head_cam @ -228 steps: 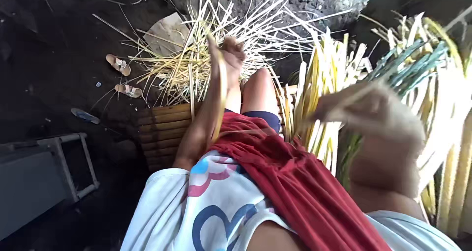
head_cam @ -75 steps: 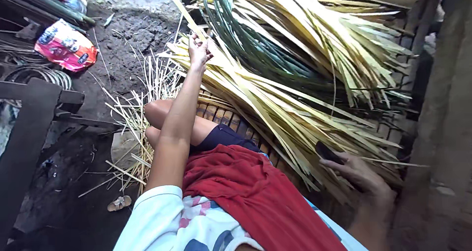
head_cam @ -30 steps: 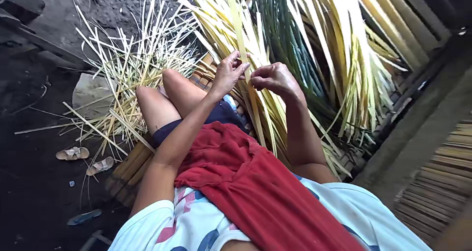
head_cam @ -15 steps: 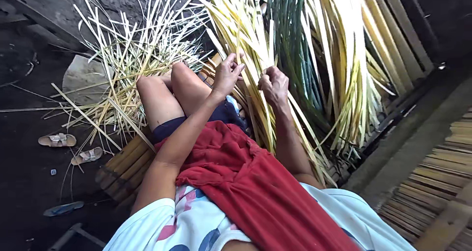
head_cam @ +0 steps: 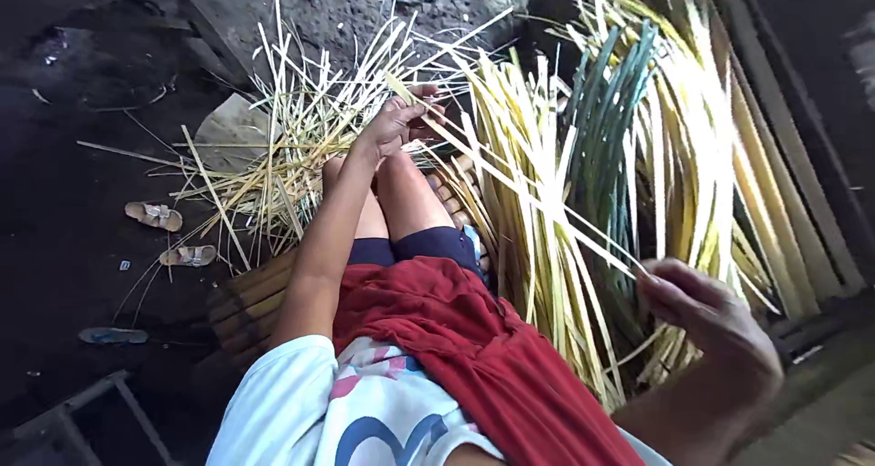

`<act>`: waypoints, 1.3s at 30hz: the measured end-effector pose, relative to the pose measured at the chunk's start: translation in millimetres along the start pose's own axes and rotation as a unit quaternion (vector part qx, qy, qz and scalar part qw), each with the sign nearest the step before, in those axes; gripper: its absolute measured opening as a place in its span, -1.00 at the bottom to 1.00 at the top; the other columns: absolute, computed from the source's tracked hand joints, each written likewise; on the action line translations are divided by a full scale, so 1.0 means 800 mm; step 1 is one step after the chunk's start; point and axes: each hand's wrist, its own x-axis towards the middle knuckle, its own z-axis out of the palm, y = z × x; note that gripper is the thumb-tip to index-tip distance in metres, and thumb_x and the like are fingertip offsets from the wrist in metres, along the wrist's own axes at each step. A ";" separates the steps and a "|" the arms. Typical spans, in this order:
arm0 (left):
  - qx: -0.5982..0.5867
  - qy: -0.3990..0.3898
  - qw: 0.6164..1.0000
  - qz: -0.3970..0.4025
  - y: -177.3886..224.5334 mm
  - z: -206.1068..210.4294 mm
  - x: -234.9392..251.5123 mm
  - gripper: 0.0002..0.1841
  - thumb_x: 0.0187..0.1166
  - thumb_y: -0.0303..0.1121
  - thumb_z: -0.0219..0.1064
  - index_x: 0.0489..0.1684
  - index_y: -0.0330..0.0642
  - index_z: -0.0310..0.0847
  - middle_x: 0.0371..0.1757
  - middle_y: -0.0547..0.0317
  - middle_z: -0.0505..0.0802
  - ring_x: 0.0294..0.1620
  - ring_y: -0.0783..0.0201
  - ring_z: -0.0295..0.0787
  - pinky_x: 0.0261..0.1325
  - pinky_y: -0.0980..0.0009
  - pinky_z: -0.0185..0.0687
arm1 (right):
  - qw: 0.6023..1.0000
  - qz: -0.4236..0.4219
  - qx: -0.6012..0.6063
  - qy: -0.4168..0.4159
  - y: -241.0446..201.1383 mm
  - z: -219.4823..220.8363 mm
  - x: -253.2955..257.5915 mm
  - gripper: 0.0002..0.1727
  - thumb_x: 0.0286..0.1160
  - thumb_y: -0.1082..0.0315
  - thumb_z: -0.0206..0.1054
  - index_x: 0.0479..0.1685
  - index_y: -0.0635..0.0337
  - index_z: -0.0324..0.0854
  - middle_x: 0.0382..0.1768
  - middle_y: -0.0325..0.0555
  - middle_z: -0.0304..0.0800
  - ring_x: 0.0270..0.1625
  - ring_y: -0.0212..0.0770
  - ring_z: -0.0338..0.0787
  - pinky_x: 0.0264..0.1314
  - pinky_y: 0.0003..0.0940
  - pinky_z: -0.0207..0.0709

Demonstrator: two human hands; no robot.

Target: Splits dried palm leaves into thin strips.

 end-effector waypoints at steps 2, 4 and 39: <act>0.030 -0.047 0.998 -0.012 0.015 -0.018 -0.005 -0.65 0.79 -0.57 -0.09 0.43 -0.20 0.41 -0.09 0.22 0.89 -0.11 0.32 0.89 0.09 0.33 0.82 | 0.999 0.007 0.040 -0.014 0.004 -0.021 -0.025 -0.83 0.61 0.13 0.30 0.05 -0.19 0.71 -0.47 -0.57 0.70 -0.63 -0.67 0.47 -0.63 -0.76 0.31; 0.045 -0.081 0.995 -0.024 0.024 -0.025 -0.003 -0.69 0.78 -0.57 -0.08 0.31 -0.19 0.48 -0.08 0.23 0.90 -0.10 0.31 0.90 0.11 0.32 0.82 | 0.998 -0.008 0.064 -0.021 0.006 -0.030 -0.038 -0.83 0.59 0.11 0.35 0.05 -0.25 0.73 -0.46 -0.57 0.72 -0.63 -0.69 0.45 -0.65 -0.78 0.27; 0.053 0.540 0.789 0.289 0.152 -0.229 -0.185 -0.67 0.90 -0.21 0.01 0.41 -0.23 0.39 -0.20 0.21 0.78 -0.36 0.42 0.75 -0.28 0.49 0.73 | 0.972 -0.087 0.070 -0.207 -0.051 0.061 0.135 -0.69 0.68 0.02 0.22 -0.18 -0.11 0.85 -0.35 -0.32 0.91 -0.48 -0.42 0.79 -0.39 -0.47 0.72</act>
